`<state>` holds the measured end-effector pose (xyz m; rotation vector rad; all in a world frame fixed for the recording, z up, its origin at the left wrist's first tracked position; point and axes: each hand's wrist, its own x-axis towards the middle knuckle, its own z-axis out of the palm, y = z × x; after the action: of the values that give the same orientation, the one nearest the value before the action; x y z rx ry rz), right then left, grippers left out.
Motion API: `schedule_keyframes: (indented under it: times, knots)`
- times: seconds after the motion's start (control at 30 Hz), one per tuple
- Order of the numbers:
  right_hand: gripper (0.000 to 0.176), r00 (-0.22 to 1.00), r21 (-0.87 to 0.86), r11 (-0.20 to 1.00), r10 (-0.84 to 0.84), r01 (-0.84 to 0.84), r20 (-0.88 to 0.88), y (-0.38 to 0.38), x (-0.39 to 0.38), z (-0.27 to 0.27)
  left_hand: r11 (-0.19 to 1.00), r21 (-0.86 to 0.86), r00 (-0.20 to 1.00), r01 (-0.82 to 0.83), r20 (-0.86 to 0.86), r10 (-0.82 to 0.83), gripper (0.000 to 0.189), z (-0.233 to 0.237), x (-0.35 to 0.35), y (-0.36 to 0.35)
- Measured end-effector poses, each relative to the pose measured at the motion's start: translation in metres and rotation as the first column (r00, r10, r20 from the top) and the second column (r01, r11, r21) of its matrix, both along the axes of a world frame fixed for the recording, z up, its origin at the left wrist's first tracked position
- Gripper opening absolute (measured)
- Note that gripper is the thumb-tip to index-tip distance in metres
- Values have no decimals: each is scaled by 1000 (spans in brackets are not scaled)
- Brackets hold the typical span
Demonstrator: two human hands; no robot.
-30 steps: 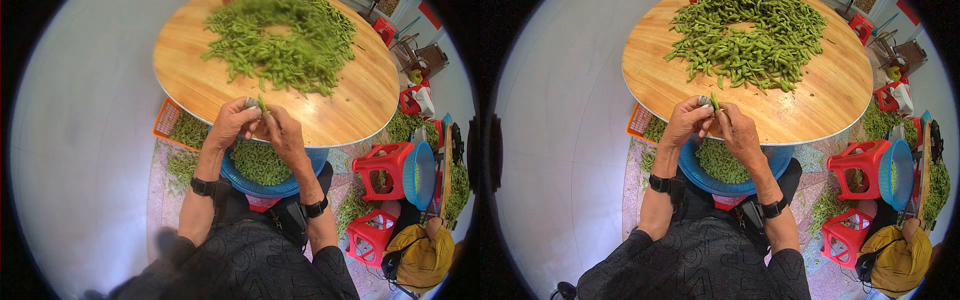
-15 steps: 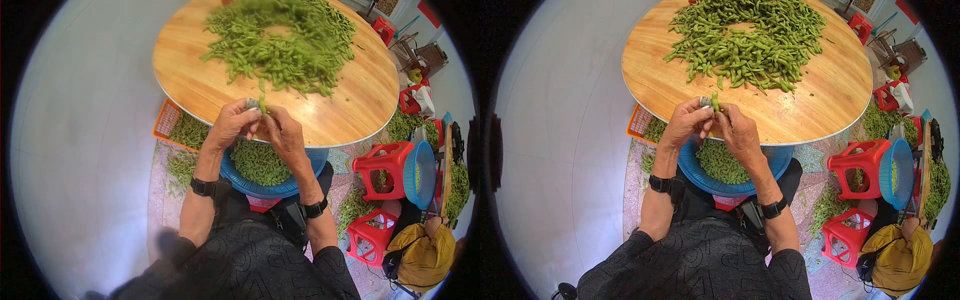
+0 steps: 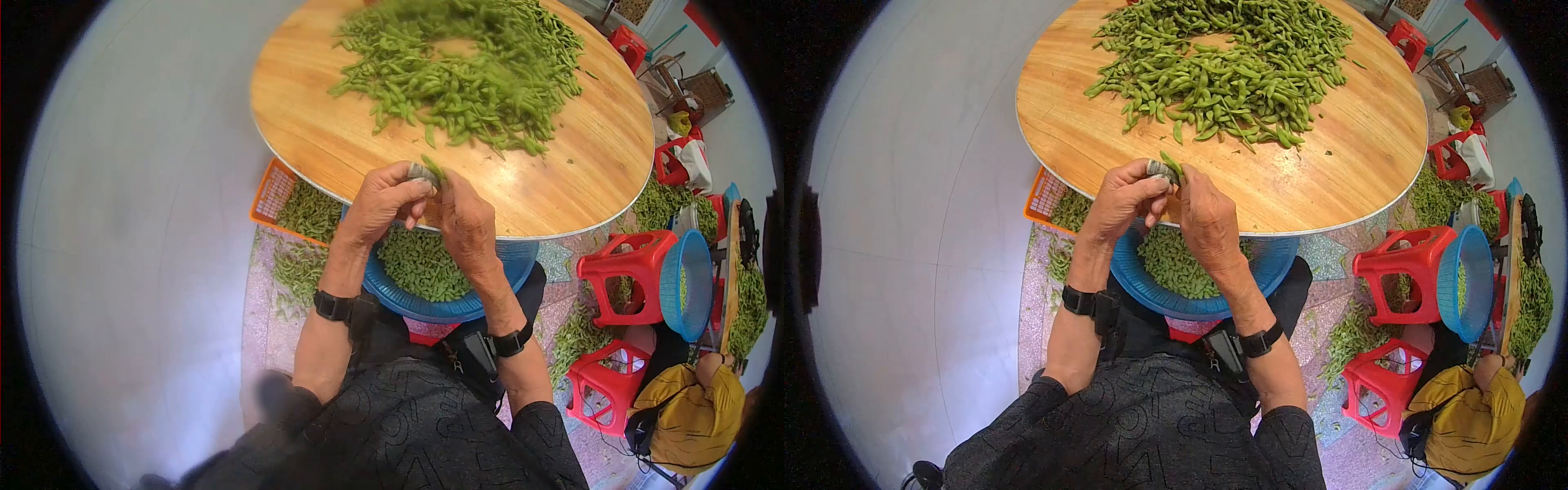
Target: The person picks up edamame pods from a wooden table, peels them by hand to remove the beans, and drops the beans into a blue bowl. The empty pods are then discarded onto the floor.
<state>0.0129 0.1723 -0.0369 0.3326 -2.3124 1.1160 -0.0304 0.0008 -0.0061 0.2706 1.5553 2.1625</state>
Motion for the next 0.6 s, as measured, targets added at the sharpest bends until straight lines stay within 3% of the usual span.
schedule_keyframes:
  times: [0.1, 0.17, 0.6]
  knots:
    - [27, 999, -3, 1000, -21, 21, -49, -2, 0, 4, 1000, 7, 1000, -24, -15, 25, 14, -1, 3, 1]
    - [25, 998, -158, 987, 31, -22, 56, -2, 1, 11, 999, 7, 999, -46, -21, 46, 14, -1, 4, 2]
    - [24, 999, -166, 985, 53, -54, -8, -1, 0, 7, 999, 40, 1000, -9, 6, 9, 18, -2, 1, 0]
